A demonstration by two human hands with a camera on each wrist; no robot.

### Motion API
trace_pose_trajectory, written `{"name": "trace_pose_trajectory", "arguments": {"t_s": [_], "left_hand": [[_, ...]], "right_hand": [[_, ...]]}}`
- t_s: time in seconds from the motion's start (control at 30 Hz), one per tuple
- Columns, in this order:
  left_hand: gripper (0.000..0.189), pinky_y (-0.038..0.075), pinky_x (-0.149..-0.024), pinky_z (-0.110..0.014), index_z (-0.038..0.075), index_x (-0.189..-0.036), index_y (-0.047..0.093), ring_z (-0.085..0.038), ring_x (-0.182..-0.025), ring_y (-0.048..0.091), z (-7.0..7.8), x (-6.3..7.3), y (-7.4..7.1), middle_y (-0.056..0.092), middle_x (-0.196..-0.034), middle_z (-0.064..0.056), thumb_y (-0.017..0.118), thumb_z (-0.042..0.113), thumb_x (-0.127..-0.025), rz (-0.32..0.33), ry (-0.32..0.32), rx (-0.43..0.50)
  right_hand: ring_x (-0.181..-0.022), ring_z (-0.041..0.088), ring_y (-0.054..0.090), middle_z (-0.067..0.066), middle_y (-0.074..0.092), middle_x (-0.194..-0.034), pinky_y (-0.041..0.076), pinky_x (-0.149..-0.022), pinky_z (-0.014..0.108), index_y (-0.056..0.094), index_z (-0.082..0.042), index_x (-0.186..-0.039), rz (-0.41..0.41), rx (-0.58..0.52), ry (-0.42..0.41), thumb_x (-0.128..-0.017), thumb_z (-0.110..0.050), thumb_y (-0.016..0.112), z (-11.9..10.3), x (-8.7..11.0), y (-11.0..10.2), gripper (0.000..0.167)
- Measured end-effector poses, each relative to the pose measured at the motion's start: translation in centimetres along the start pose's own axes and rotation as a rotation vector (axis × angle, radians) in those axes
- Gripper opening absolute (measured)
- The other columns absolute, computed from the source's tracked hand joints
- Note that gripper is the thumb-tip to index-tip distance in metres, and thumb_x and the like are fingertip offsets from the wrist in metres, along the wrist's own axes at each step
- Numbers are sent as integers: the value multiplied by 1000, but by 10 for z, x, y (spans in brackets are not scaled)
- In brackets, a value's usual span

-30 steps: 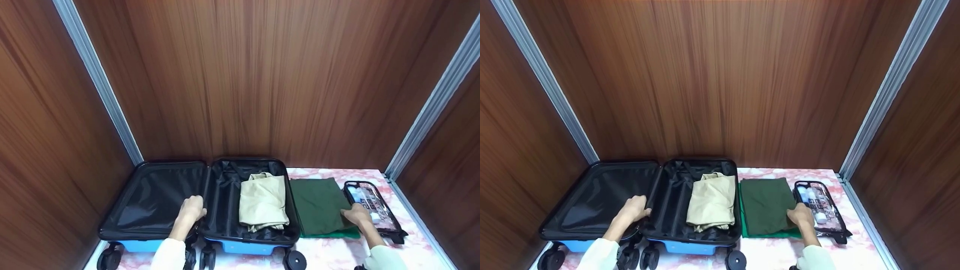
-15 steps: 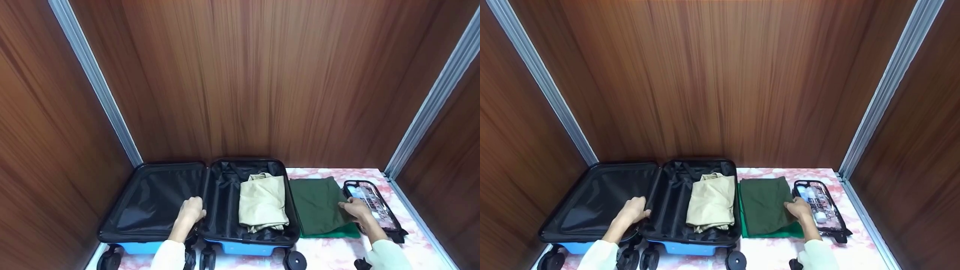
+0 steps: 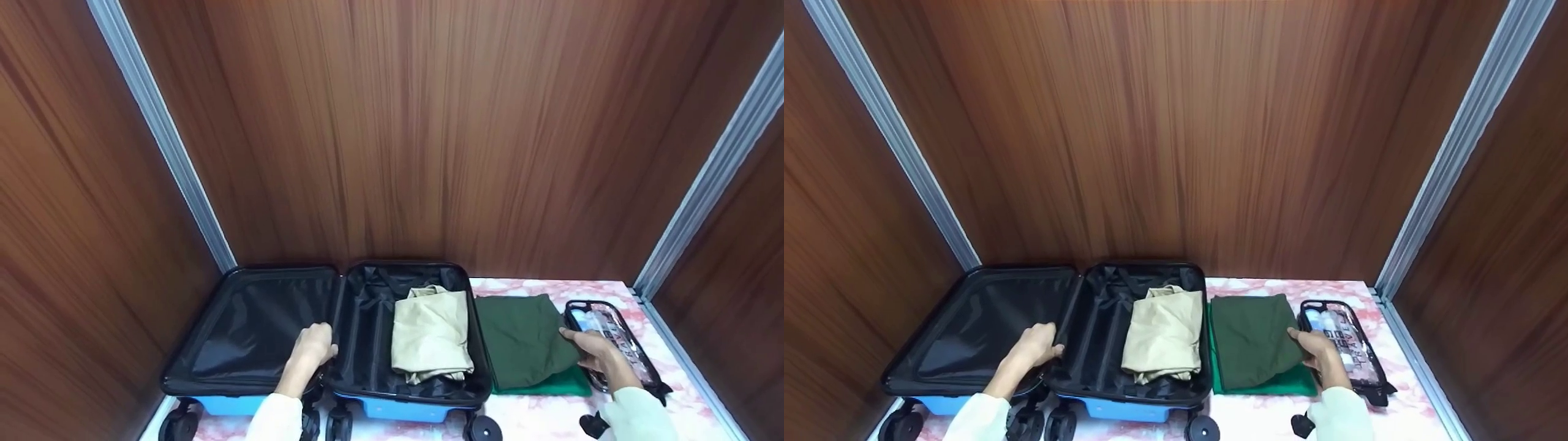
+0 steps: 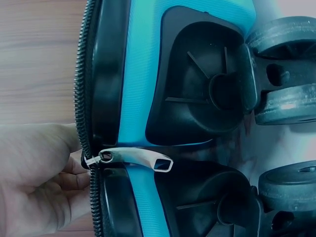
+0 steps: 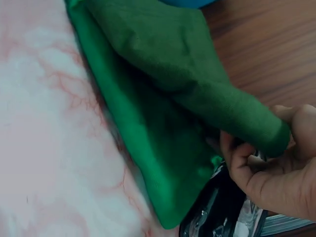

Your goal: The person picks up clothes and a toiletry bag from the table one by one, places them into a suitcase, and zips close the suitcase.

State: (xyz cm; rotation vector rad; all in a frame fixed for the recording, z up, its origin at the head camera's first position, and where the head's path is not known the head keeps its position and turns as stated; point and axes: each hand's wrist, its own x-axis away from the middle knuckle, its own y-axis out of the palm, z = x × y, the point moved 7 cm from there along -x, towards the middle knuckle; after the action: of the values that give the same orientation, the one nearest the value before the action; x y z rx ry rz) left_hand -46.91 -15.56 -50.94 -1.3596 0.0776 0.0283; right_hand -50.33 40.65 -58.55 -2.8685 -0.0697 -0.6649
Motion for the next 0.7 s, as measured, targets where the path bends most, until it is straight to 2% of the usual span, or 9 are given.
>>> {"name": "trace_pose_trajectory", "arguments": {"t_s": [0.1,0.17,0.33,0.43,0.6,0.7], "left_hand": [[22,56,-82,-51,-5,-91,68,-45,-92,70,1,1,1,72,-99,-26,74,13,-80,-8,-2,1],[23,56,-81,-51,-5,-92,67,-46,-92,69,1,2,2,72,-99,-27,74,14,-81,-12,-5,7],[24,56,-82,-51,-5,-93,66,-46,-91,69,6,6,6,71,-98,-27,75,14,-81,-4,18,-5],[25,56,-81,-50,-5,-93,66,-45,-91,69,10,6,6,71,-98,-26,74,15,-81,-4,33,-13],[27,56,-83,-50,-5,-96,66,-45,-94,69,12,4,7,71,-101,-26,74,16,-83,-25,20,14],[27,55,-83,-51,-5,-96,66,-46,-94,69,12,5,7,71,-100,-27,75,17,-83,-22,20,27]], "right_hand": [[-73,9,68,-3,67,-81,58,-72,27,53,6,-116,-18,14,23,-100,-40,53,5,-4,-1,49],[-78,8,67,-2,67,-88,58,-75,28,51,7,-123,-33,41,34,-99,-45,53,7,-5,-3,57],[-89,13,66,2,65,-101,56,-84,33,33,10,-141,-90,-1,81,-98,-50,53,19,-6,-3,76],[-91,15,68,2,66,-100,57,-85,34,27,10,-145,-135,-86,105,-98,-48,54,25,-5,1,79],[-94,12,70,0,68,-104,57,-92,30,11,7,-151,-292,-225,82,-100,-48,50,19,-4,11,85],[-95,12,68,0,65,-108,56,-91,31,6,9,-152,-299,-189,84,-100,-52,48,18,-6,9,90]]}}
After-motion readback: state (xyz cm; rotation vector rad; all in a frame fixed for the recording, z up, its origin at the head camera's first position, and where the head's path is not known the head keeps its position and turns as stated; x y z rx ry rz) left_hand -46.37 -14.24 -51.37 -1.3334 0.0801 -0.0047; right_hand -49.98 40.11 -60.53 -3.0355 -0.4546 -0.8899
